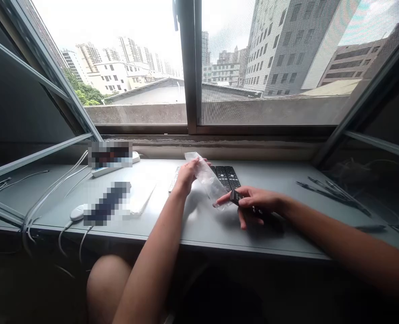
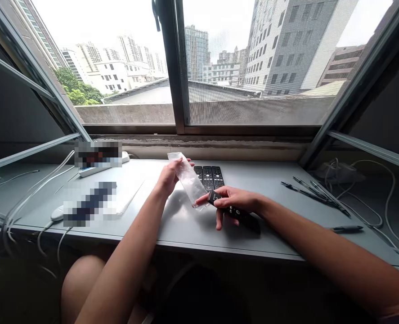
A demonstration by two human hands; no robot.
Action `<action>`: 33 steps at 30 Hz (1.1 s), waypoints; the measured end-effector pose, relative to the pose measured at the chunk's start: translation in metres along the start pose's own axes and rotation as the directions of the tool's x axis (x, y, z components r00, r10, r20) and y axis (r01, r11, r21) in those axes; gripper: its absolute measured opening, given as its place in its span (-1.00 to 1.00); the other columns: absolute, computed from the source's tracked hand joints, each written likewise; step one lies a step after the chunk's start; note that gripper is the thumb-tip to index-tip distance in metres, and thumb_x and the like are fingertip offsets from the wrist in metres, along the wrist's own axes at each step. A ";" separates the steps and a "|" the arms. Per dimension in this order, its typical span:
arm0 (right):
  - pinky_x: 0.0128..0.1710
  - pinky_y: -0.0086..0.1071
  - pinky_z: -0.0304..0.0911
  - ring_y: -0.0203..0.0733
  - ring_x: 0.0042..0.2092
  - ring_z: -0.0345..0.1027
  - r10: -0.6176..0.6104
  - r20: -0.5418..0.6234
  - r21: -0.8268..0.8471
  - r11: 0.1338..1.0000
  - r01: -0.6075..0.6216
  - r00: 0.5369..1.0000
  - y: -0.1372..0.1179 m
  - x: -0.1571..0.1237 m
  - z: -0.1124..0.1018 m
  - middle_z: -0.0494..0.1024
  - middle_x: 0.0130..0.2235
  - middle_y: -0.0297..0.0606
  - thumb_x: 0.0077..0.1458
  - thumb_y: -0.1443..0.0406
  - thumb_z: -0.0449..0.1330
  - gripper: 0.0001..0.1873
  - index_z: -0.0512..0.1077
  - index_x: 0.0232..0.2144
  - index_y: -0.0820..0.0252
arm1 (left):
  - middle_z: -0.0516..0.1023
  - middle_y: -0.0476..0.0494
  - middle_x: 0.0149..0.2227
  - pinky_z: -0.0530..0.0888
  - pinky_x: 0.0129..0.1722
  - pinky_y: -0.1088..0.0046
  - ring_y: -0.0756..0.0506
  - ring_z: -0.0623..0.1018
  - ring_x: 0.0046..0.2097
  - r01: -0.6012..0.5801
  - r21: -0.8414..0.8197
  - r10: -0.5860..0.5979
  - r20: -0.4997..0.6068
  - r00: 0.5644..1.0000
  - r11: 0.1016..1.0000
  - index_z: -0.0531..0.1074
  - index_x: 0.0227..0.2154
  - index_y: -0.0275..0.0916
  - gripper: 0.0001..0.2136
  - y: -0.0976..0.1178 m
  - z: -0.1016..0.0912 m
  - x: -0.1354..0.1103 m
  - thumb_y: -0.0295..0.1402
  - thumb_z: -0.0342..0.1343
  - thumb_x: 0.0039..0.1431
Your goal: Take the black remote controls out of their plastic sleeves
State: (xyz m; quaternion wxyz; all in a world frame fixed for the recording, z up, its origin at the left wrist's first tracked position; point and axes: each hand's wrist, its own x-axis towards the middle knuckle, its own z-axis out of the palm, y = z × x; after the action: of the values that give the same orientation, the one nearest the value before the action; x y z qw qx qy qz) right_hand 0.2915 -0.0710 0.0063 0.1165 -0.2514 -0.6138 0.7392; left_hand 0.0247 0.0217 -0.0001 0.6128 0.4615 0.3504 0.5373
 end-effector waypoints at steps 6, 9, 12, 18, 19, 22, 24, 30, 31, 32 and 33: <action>-0.67 -0.51 0.34 -0.19 -0.53 0.62 -0.014 0.007 0.023 1.000 0.013 1.000 -0.005 0.002 0.007 0.78 -0.04 0.10 0.27 -0.01 0.45 -0.19 0.42 0.42 0.23 | 0.76 -0.40 -0.03 0.60 -0.12 0.40 -0.16 0.72 -0.09 -0.032 -0.134 0.018 -0.103 0.995 0.990 0.65 -0.08 -0.34 -0.68 0.001 -0.005 0.005 -0.17 0.17 0.39; -0.64 -0.50 0.37 0.00 -0.28 0.76 -0.041 -0.033 0.021 0.999 0.042 0.999 -0.002 0.001 0.007 0.65 0.23 0.14 0.25 0.01 0.47 -0.20 0.42 0.42 0.11 | 0.75 -0.40 0.01 0.61 -0.07 0.33 -0.20 0.73 -0.06 0.008 -0.128 -0.011 -0.027 1.000 0.992 0.64 -0.06 -0.33 -0.69 0.003 -0.003 0.002 -0.19 0.16 0.40; -0.63 -0.51 0.36 -0.02 -0.31 0.74 -0.022 -0.059 0.007 1.000 0.022 0.998 0.001 0.000 0.004 0.75 0.05 0.09 0.28 0.01 0.43 -0.16 0.35 0.48 0.10 | 0.74 -0.43 0.04 0.62 -0.01 0.23 -0.28 0.73 -0.02 0.083 -0.115 -0.071 0.104 0.992 0.990 0.65 -0.06 -0.32 -0.69 0.005 0.001 -0.004 -0.19 0.17 0.37; -0.60 -0.53 0.35 -0.29 -0.60 0.49 0.002 -0.022 -0.014 1.000 -0.002 1.000 0.004 -0.001 -0.002 0.80 -0.16 0.05 0.33 -0.05 0.37 -0.07 0.20 0.55 0.16 | 0.71 -0.47 0.09 0.59 0.13 0.08 -0.38 0.70 0.12 0.212 -0.107 -0.160 0.366 0.917 0.971 0.66 0.00 -0.30 -0.64 0.008 0.005 -0.014 -0.13 0.17 0.39; -0.59 -0.53 0.35 -0.29 -0.59 0.49 -0.006 -0.027 -0.016 1.000 0.005 1.000 0.005 -0.001 -0.003 0.80 -0.15 0.06 0.34 -0.05 0.36 -0.07 0.20 0.55 0.16 | 0.70 -0.47 0.13 0.57 0.17 0.06 -0.39 0.68 0.17 0.236 -0.093 -0.175 0.431 0.885 0.967 0.65 0.05 -0.30 -0.61 0.008 0.005 -0.015 -0.12 0.17 0.40; -0.59 -0.51 0.36 -0.28 -0.59 0.50 -0.028 -0.015 -0.011 1.000 0.027 1.000 0.009 0.001 -0.005 0.80 -0.13 0.07 0.35 -0.05 0.35 -0.06 0.16 0.57 0.15 | 0.61 -0.46 0.26 0.48 0.28 -0.02 -0.42 0.60 0.29 0.295 -0.036 -0.212 0.611 0.762 0.955 0.56 0.25 -0.26 -0.52 0.007 0.006 -0.019 -0.09 0.15 0.42; -0.61 -0.51 0.35 -0.28 -0.60 0.50 -0.047 0.017 -0.002 0.999 0.048 0.999 0.010 0.002 -0.006 0.80 -0.11 0.07 0.35 -0.07 0.36 -0.03 0.12 0.58 0.15 | 0.53 -0.45 0.35 0.43 0.33 -0.08 -0.44 0.54 0.34 0.321 0.000 -0.234 0.684 0.691 0.947 0.47 0.36 -0.21 -0.46 0.006 0.008 -0.021 -0.09 0.14 0.43; -0.59 -0.51 0.37 -0.23 -0.55 0.56 -0.044 0.113 0.008 0.999 0.044 0.993 0.006 0.006 0.001 0.80 -0.17 0.01 0.33 -0.11 0.36 0.01 0.12 0.59 0.19 | 0.45 -0.48 0.41 0.37 0.36 -0.17 -0.47 0.53 0.35 0.339 -0.028 -0.215 0.724 0.656 0.940 0.45 0.38 -0.23 -0.46 0.002 0.013 -0.021 -0.11 0.10 0.45; -0.60 -0.52 0.36 -0.23 -0.55 0.57 -0.040 0.115 0.006 0.999 0.040 0.993 0.004 0.006 0.002 0.80 -0.18 0.00 0.33 -0.10 0.37 0.02 0.12 0.59 0.19 | 0.45 -0.49 0.40 0.37 0.36 -0.18 -0.47 0.54 0.35 0.334 -0.053 -0.195 0.722 0.663 0.941 0.46 0.37 -0.25 -0.46 0.002 0.013 -0.020 -0.12 0.10 0.45; -0.61 -0.52 0.36 -0.22 -0.54 0.58 -0.038 0.112 0.005 0.999 0.037 0.993 0.002 0.006 0.003 0.80 -0.19 -0.01 0.33 -0.10 0.37 0.02 0.11 0.59 0.20 | 0.46 -0.50 0.40 0.37 0.36 -0.19 -0.47 0.54 0.34 0.329 -0.075 -0.178 0.718 0.673 0.941 0.47 0.35 -0.26 -0.47 0.002 0.014 -0.020 -0.12 0.11 0.45; -0.62 -0.53 0.35 -0.21 -0.54 0.58 -0.038 0.107 0.005 0.999 0.038 0.994 0.001 0.006 0.005 0.80 -0.20 -0.01 0.33 -0.09 0.37 0.02 0.11 0.59 0.21 | 0.46 -0.50 0.39 0.36 0.37 -0.20 -0.47 0.55 0.33 0.325 -0.092 -0.167 0.710 0.684 0.941 0.47 0.35 -0.27 -0.48 0.002 0.014 -0.019 -0.13 0.12 0.45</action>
State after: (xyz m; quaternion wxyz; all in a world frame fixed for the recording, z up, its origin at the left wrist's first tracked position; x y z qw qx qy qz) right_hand 0.2846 -0.0723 0.0050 0.0978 -0.1997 -0.6229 0.7500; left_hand 0.0336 0.0000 0.0052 0.8110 0.5093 0.0955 0.2714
